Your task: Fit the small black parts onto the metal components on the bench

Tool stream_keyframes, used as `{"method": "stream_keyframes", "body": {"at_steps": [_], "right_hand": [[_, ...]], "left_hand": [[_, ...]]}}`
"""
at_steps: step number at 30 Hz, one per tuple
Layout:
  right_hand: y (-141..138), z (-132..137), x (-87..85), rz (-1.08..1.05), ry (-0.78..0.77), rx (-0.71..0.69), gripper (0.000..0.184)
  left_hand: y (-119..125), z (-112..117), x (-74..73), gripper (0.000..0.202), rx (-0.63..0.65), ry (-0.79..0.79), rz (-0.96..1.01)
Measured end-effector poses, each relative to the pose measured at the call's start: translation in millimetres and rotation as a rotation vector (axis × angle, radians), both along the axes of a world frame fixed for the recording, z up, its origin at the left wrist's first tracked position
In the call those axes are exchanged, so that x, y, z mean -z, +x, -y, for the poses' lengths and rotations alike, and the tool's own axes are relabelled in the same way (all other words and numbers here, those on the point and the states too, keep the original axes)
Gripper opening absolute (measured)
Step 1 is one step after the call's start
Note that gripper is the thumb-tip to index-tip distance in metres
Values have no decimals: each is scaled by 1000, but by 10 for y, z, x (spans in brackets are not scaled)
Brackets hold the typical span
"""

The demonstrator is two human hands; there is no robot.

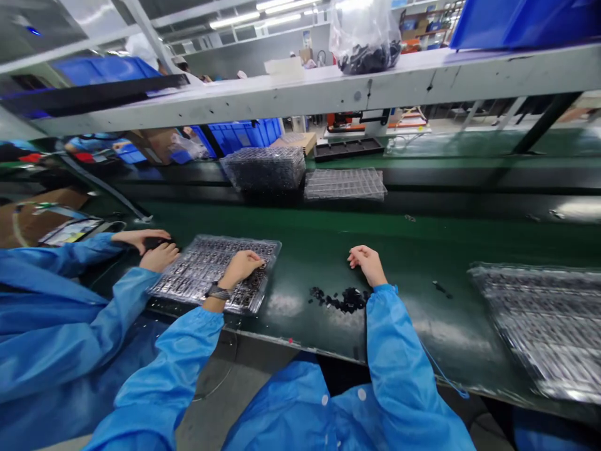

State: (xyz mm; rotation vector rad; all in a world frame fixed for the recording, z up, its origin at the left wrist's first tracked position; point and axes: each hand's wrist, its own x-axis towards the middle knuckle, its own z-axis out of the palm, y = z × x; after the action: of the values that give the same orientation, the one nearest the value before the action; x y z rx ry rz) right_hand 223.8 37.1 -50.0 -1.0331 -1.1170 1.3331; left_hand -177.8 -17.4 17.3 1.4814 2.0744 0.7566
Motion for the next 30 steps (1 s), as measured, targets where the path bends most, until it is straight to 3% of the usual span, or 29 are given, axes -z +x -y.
{"method": "stream_keyframes", "body": {"at_steps": [3,6,11,14,19,24,30], "right_hand": [[10,46,-39,222,69,-157,27],[-62,148,-97,502,141,-349,14],[-270,325,-205,813,232,-582,12],[-242,355,-251,890,203,-616,12],[-115,383,-272,990,162,-660,16],[-234,420,-296,1157,232,-693,11],[-250,444,-390,1148,147,-674,5]], "left_hand": [[172,-5,-58,25,66,91,23],[581,-74,-18,30,143,214,136],[1533,-362,335,31,231,197,325],[1902,-530,518,29,247,242,341],[1986,-658,622,32,255,333,323],[1909,-743,713,38,268,293,362],[1882,-839,812,40,263,239,326]]}}
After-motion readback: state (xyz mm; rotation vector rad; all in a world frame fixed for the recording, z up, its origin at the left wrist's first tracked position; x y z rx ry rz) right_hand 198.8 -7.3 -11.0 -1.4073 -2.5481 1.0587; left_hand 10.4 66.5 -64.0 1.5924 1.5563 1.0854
